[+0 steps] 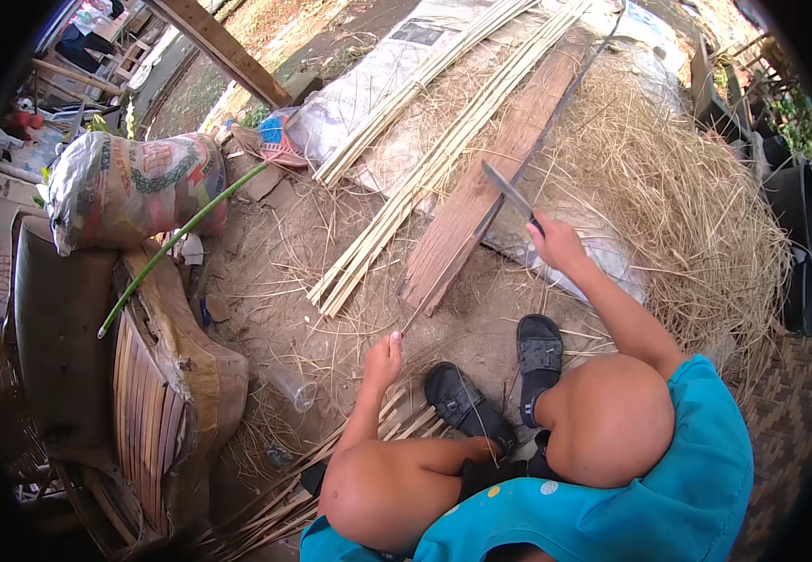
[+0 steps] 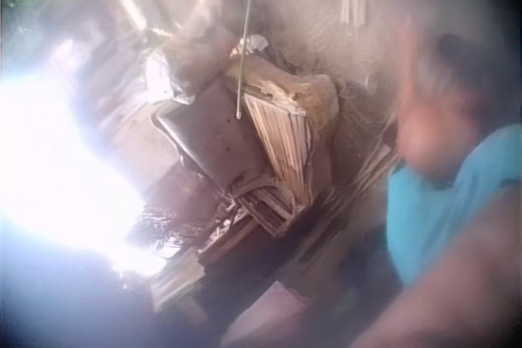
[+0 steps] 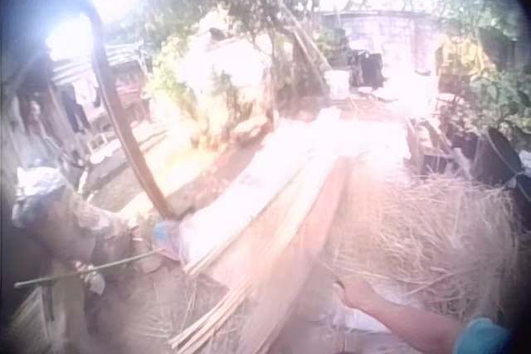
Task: The person sits on the ground and repeatedly splits thin bamboo strips using a machete. They hold each strip with one hand and strike it against a wooden plank with the machete to split it lengthwise, then place the split pieces aside.
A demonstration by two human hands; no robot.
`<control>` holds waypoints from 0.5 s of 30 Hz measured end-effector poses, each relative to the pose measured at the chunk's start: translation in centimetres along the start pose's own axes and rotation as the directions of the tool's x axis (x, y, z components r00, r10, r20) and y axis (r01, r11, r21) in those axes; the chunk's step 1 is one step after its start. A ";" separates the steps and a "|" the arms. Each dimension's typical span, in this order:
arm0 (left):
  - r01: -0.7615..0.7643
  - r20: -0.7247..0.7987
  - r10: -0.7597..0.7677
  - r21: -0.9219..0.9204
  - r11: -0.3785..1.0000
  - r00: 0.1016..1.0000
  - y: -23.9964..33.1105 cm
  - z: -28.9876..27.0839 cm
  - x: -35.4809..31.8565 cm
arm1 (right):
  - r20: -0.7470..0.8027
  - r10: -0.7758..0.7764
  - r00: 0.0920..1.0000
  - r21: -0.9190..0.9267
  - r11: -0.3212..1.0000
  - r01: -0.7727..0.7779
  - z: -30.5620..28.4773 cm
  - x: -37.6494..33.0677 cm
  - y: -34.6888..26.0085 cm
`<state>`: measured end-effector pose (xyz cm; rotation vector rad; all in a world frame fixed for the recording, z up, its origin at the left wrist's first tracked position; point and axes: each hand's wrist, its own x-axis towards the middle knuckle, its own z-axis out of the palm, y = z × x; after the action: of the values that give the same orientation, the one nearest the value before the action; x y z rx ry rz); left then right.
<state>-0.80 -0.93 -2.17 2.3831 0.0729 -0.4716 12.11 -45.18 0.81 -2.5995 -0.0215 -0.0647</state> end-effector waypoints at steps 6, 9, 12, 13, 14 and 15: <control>0.008 0.029 -0.023 0.428 0.904 0.999 2.1 -1.4 -3.2 | 0.191 -0.113 0.975 0.021 0.994 0.111 2.8 -8.0 -3.5; -0.073 0.050 0.057 0.417 0.906 0.997 1.3 -1.8 -4.5 | -0.195 0.433 0.880 -0.110 0.882 -0.458 -6.7 0.2 12.3; -0.039 -0.027 0.048 0.285 0.958 0.998 0.1 -2.5 -4.0 | -0.165 0.344 0.924 -0.084 0.929 -0.361 -5.5 2.6 9.4; -0.028 0.009 0.027 0.196 0.980 1.000 -0.3 -2.8 -4.6 | -0.052 0.254 0.966 -0.010 0.967 -0.255 -3.5 0.9 3.4; -0.049 0.053 0.044 0.098 0.994 0.998 0.5 -3.0 -4.0 | 0.032 0.084 0.996 0.058 0.995 -0.086 -0.1 -1.5 0.9; 0.062 0.137 -0.068 0.050 0.997 0.988 2.1 -4.0 -3.4 | 0.101 -0.061 0.993 0.054 0.997 0.056 2.0 -3.6 -1.2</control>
<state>-2.37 0.36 3.11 2.3913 0.0781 -0.6748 8.53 -43.12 -0.48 -2.5484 -0.1351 0.0477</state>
